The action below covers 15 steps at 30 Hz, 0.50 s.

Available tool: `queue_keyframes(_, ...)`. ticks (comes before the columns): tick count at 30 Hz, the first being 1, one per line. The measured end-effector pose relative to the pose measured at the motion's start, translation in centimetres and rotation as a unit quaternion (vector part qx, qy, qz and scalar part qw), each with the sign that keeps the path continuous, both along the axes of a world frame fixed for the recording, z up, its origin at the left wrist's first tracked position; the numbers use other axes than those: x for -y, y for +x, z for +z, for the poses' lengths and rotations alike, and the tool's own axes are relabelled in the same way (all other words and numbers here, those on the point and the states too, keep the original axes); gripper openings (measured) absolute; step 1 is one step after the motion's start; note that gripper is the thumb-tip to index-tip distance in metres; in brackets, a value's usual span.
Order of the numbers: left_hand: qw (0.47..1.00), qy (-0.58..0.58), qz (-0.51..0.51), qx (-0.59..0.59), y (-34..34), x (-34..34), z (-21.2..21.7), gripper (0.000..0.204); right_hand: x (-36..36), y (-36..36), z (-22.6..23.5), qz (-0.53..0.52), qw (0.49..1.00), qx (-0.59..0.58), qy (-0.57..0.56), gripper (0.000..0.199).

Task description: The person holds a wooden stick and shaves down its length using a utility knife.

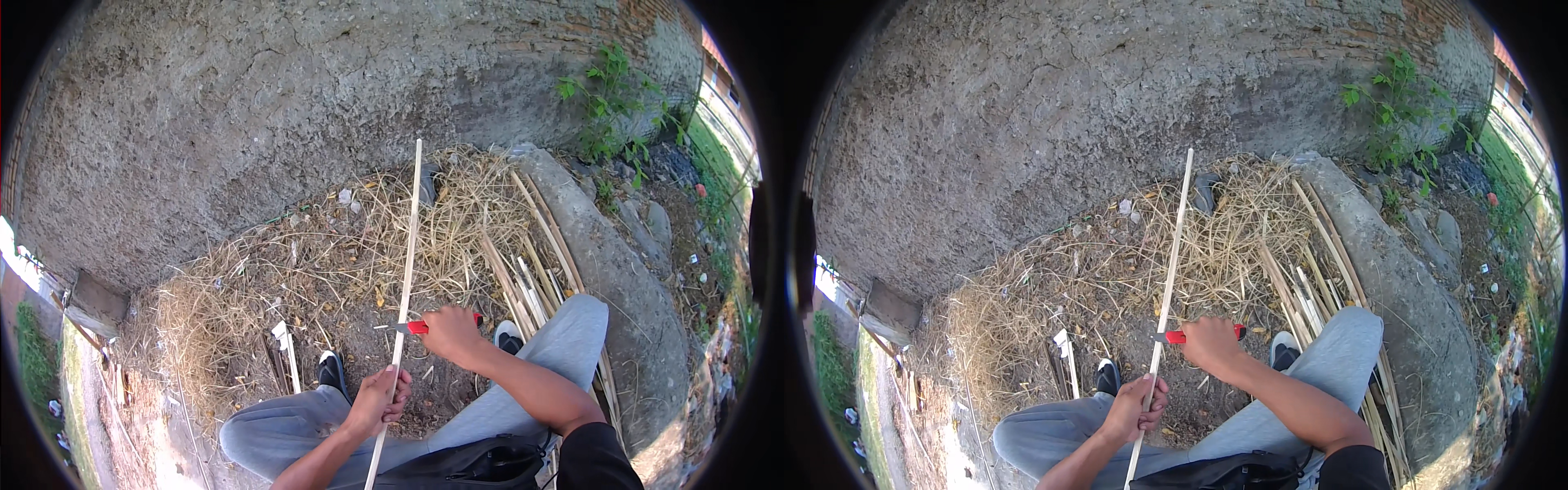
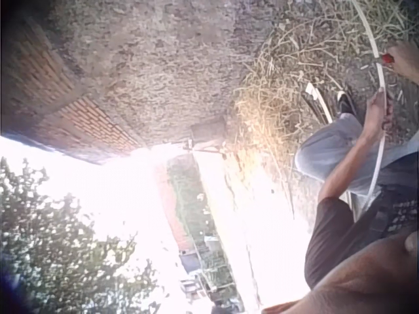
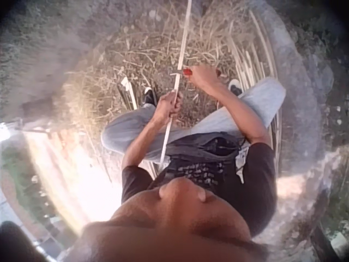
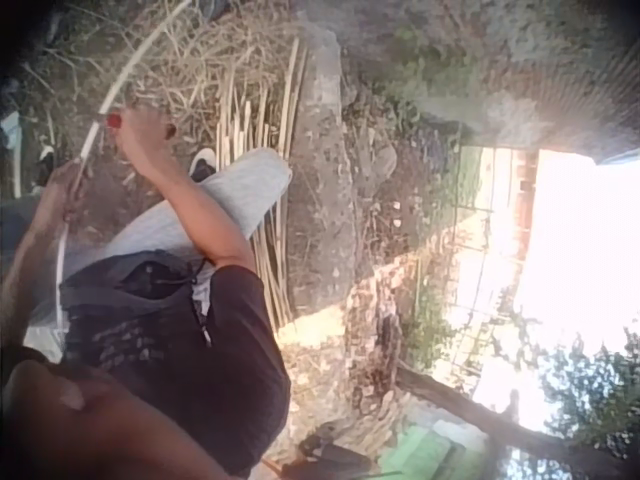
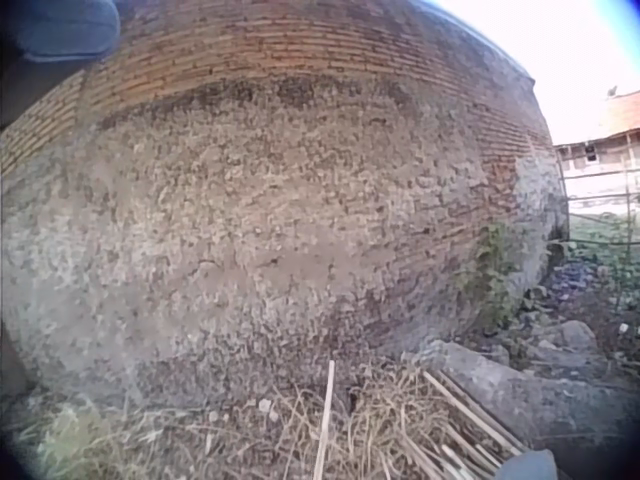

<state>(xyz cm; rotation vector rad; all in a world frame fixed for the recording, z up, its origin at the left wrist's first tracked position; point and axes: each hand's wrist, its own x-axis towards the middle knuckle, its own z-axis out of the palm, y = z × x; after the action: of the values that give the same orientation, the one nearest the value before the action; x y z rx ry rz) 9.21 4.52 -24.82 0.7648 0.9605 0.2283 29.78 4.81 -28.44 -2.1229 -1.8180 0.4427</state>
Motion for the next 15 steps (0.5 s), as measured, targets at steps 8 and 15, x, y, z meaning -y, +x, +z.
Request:
queue_keyframes(8, 0.998, 0.059, -0.004, -0.016, 0.1, 1.0, -1.4, 0.039, 0.0, 0.1, -0.4, -0.006, 1.0, 0.012, 0.022, 0.013)
queue_keyframes(15, 0.935, 0.351, 0.0, -0.054, -0.1, 2.3, -4.7, 0.033, -0.1, -0.3, 0.3, 0.007, 0.998, 0.046, 0.03, 0.015)
